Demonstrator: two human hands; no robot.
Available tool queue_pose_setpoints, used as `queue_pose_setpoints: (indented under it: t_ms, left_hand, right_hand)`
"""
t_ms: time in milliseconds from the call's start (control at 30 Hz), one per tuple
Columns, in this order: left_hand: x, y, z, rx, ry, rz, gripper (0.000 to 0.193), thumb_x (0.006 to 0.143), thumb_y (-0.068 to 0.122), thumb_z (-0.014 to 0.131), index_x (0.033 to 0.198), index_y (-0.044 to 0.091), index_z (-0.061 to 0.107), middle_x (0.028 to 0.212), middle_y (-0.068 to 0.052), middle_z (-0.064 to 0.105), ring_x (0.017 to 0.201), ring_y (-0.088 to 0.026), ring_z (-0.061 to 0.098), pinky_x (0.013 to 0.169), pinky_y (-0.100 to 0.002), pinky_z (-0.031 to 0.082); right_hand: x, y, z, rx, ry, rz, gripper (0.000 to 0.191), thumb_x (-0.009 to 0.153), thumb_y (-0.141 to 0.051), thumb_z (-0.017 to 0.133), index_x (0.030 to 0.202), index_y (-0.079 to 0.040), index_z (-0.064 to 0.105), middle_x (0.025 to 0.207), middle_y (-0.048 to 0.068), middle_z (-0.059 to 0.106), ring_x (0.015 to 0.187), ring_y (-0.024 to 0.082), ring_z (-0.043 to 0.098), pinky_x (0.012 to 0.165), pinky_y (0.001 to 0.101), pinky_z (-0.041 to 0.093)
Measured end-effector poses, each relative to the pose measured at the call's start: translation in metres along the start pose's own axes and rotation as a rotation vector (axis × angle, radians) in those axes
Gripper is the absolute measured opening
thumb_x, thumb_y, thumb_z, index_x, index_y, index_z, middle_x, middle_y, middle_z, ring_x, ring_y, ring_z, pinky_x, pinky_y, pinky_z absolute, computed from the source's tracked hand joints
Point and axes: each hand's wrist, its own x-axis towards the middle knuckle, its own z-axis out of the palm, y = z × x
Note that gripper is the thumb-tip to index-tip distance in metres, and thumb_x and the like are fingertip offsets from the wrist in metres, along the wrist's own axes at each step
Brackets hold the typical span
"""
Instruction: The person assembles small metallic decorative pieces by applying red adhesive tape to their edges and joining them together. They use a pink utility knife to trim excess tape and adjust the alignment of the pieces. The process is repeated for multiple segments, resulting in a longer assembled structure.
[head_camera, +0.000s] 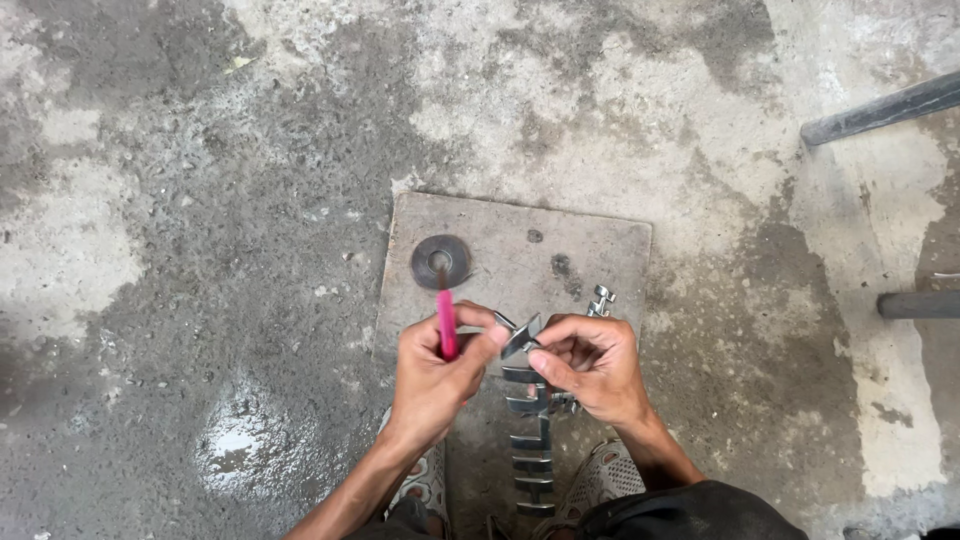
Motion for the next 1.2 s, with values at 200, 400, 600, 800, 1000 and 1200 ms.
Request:
queue_pose_setpoints:
  t_ms: [200, 400, 600, 800, 1000, 1200]
  left_hand:
    - [-0.001, 0.013, -0.003, -0.065, 0.032, -0.057, 0.022, 0.097, 0.014, 0.064, 0.108, -0.003, 0.072, 0.068, 0.003, 0.062, 0.042, 0.001, 0.036, 0.036, -0.022, 0.023]
    - [-0.004, 0.011, 0.001, 0.205, -0.015, -0.013, 0.017, 0.097, 0.014, 0.071, 0.100, -0.002, 0.074, 0.056, 0.004, 0.053, 0.044, 0.000, 0.041, 0.038, -0.022, 0.026]
    - [-0.003, 0.008, 0.001, 0.208, 0.027, 0.045, 0.013, 0.097, 0.009, 0.073, 0.087, 0.000, 0.071, 0.063, 0.005, 0.056, 0.050, 0.000, 0.043, 0.042, -0.022, 0.028]
    - [-0.003, 0.007, 0.000, 0.237, 0.037, 0.045, 0.010, 0.094, 0.006, 0.073, 0.087, -0.001, 0.072, 0.064, 0.002, 0.059, 0.048, 0.000, 0.043, 0.040, -0.021, 0.028]
    - [-0.004, 0.008, 0.002, 0.360, -0.016, 0.245, 0.009, 0.092, 0.005, 0.076, 0.099, 0.000, 0.076, 0.084, 0.001, 0.067, 0.057, 0.001, 0.044, 0.046, -0.020, 0.033]
    - [-0.008, 0.013, 0.011, 0.521, 0.029, 0.275, 0.009, 0.089, 0.007, 0.080, 0.097, 0.002, 0.078, 0.065, 0.003, 0.057, 0.051, 0.001, 0.038, 0.044, -0.022, 0.026]
  right_hand:
    - [-0.003, 0.003, -0.006, 0.031, -0.010, -0.020, 0.013, 0.091, 0.000, 0.075, 0.093, 0.012, 0.071, 0.080, 0.015, 0.071, 0.064, 0.016, 0.074, 0.052, 0.0275, 0.063]
    - [-0.002, 0.000, -0.003, 0.043, -0.036, -0.004, 0.012, 0.092, 0.001, 0.075, 0.094, 0.011, 0.069, 0.080, 0.014, 0.070, 0.066, 0.016, 0.073, 0.056, 0.0293, 0.065]
    - [-0.001, 0.003, -0.001, 0.047, 0.018, 0.034, 0.015, 0.092, -0.004, 0.075, 0.094, 0.010, 0.070, 0.080, 0.011, 0.067, 0.064, 0.012, 0.067, 0.053, 0.0271, 0.061]
    - [0.000, 0.006, -0.004, -0.024, 0.026, 0.004, 0.012, 0.092, -0.004, 0.075, 0.093, 0.007, 0.071, 0.079, 0.009, 0.065, 0.063, 0.010, 0.062, 0.051, 0.0247, 0.054]
    - [0.002, 0.002, -0.003, -0.170, -0.006, -0.121, 0.013, 0.093, -0.008, 0.076, 0.095, 0.002, 0.069, 0.090, 0.008, 0.066, 0.080, 0.013, 0.062, 0.072, 0.0298, 0.053]
    - [0.006, -0.016, -0.001, -0.246, -0.088, -0.141, 0.022, 0.091, -0.013, 0.077, 0.103, 0.003, 0.071, 0.092, 0.009, 0.070, 0.082, 0.015, 0.065, 0.076, 0.0321, 0.055]
